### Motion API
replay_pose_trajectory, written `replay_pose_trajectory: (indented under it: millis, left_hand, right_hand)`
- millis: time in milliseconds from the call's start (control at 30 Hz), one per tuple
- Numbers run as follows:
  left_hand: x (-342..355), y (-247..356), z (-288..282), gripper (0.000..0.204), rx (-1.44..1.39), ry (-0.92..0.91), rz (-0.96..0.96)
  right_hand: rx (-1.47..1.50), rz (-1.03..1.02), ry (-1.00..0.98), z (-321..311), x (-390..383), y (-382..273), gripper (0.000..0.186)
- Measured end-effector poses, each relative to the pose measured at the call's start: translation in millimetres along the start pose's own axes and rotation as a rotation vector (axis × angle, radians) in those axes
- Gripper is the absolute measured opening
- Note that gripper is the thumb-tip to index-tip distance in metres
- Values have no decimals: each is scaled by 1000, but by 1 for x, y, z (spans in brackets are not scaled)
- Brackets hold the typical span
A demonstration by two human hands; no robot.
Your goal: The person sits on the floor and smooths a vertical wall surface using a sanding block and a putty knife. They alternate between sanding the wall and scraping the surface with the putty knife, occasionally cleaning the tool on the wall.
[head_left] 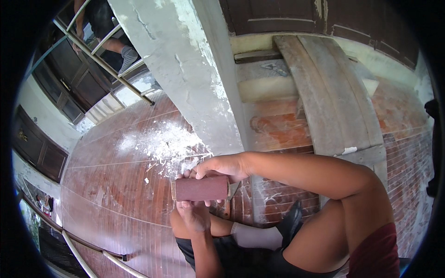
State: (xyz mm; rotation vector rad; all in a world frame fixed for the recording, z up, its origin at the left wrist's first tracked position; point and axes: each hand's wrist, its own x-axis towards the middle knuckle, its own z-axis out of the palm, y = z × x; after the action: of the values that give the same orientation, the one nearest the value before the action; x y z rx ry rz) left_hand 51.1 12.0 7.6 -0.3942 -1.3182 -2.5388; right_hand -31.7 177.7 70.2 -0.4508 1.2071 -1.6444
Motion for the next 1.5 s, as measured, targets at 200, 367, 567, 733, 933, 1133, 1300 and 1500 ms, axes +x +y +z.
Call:
replay_pose_trajectory:
  millis: [200, 367, 567, 733, 933, 1133, 1300, 1500]
  left_hand:
    - [7, 12, 19, 85, 111, -81, 34]
    - [16, 4, 7, 73, 237, -48, 76]
    - [49, -34, -22, 45, 286, 34, -77]
    - [73, -86, -59, 49, 203, 295, -541]
    - [139, -143, -117, 51, 159, 360, -757]
    - [163, -181, -141, 48, 372, 261, -707]
    - [177, -201, -123, 57, 432, 228, -519]
    - [178, -218, -107, 40, 320, 373, -457]
  right_hand:
    - [6, -85, -26, 0, -6, 0, 50]
    - [-46, -100, -59, -25, -1, 4, 49]
    - [-526, 126, 475, -89, -31, 26, 59]
    - [-682, 406, 668, -152, -124, 55, 51]
    - [-706, 475, 1002, -150, -265, 87, 36]
    - [-907, 820, 782, -75, -347, 209, 35]
    - [-140, 935, 798, -12, -342, 298, 39]
    - [-555, 1117, 861, 13, -374, 298, 38]
